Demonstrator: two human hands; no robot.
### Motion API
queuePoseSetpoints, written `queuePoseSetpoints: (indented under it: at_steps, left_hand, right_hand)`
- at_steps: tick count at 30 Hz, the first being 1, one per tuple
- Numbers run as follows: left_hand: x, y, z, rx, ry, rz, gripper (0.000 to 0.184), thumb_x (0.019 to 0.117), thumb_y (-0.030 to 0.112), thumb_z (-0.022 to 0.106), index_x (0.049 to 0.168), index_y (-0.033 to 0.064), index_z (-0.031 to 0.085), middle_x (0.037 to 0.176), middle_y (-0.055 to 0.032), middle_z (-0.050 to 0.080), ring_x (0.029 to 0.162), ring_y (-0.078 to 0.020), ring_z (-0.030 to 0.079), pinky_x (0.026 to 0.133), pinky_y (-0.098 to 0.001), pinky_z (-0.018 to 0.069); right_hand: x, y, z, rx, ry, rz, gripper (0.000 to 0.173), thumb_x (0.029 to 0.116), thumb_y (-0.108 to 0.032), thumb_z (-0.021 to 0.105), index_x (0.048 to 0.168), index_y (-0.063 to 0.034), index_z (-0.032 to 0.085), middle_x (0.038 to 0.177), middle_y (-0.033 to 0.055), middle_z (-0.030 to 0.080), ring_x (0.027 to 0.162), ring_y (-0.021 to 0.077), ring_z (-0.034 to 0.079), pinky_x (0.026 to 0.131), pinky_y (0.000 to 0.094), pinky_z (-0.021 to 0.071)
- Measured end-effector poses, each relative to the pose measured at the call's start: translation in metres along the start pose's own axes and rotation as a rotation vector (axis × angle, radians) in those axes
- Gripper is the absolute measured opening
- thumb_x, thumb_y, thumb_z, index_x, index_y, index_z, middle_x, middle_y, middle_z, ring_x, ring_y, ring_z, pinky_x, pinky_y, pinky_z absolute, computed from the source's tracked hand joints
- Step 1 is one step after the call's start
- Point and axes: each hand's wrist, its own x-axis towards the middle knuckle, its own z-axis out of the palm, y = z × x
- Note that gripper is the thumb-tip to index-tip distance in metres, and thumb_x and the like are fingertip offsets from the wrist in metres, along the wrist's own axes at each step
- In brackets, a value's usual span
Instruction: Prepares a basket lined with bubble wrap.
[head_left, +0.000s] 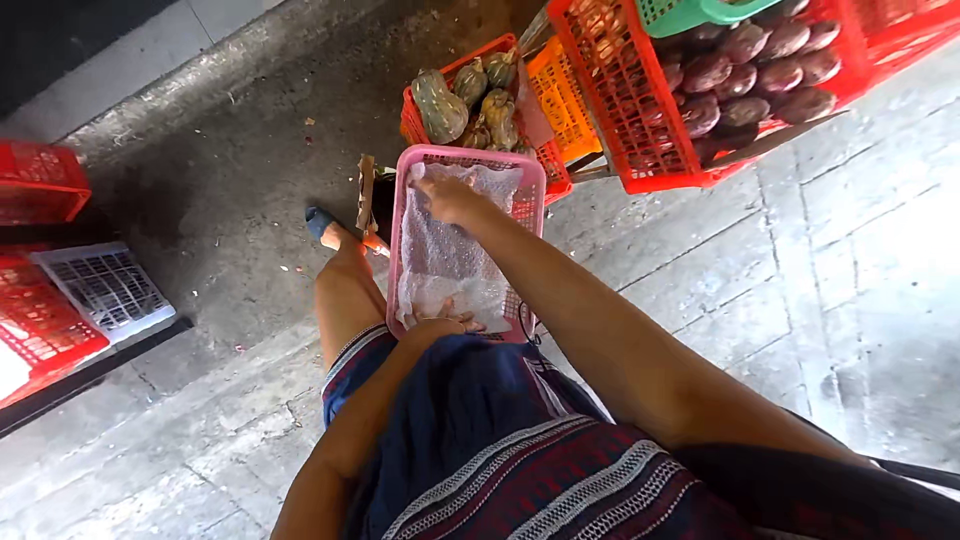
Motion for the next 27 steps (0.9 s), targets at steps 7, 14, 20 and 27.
queuePoseSetpoints:
  at_steps: [7, 14, 20, 27]
  left_hand:
    - [0.008, 0.006, 0.001, 0.338, 0.117, -0.156, 0.052, 0.1064, 0.027, 0.046, 0.158, 0.0305, 0.040, 0.170, -0.0101, 0.021, 0.154, -0.0512, 0.005, 0.112, -0.0813, -0.0017]
    - [-0.025, 0.008, -0.021, 0.271, 0.910, -0.124, 0.060, 0.0972, 0.042, 0.060, 0.147, 0.0088, 0.054, 0.161, -0.0149, 0.041, 0.147, -0.0406, 0.036, 0.115, -0.0642, 0.0297]
    - [-0.086, -0.004, -0.047, -0.230, 1.395, -0.336, 0.067, 0.1025, 0.034, 0.054, 0.154, -0.0041, 0.036, 0.164, -0.0301, 0.022, 0.150, -0.0475, 0.027, 0.119, -0.0621, 0.0267]
    - [-0.160, -0.034, -0.044, -0.404, 1.737, -0.198, 0.062, 0.1039, 0.028, 0.045, 0.151, -0.0112, 0.035, 0.163, -0.0345, 0.018, 0.150, -0.0465, 0.027, 0.121, -0.0533, 0.0288]
  right_hand:
    - [-0.118, 0.047, 0.051, 0.036, 0.614, 0.213, 0.071, 0.0902, -0.025, 0.073, 0.155, -0.0211, 0.045, 0.165, 0.0234, 0.029, 0.154, 0.0503, 0.017, 0.111, 0.0844, 0.0136]
    - [-0.143, 0.123, 0.085, 0.933, 0.375, 0.694, 0.072, 0.0892, -0.017, 0.077, 0.150, -0.0008, 0.043, 0.124, 0.0280, 0.064, 0.108, 0.0397, 0.067, 0.094, 0.0562, 0.0552]
    - [-0.148, 0.122, 0.045, 0.949, 0.370, 0.641, 0.041, 0.0923, -0.016, 0.072, 0.128, 0.0022, 0.062, 0.118, 0.0232, 0.067, 0.108, 0.0352, 0.067, 0.094, 0.0553, 0.0531]
    - [-0.141, 0.093, -0.031, 1.234, 0.571, 0.502, 0.053, 0.0925, -0.013, 0.074, 0.137, 0.0050, 0.052, 0.121, 0.0249, 0.064, 0.106, 0.0337, 0.067, 0.093, 0.0530, 0.0556]
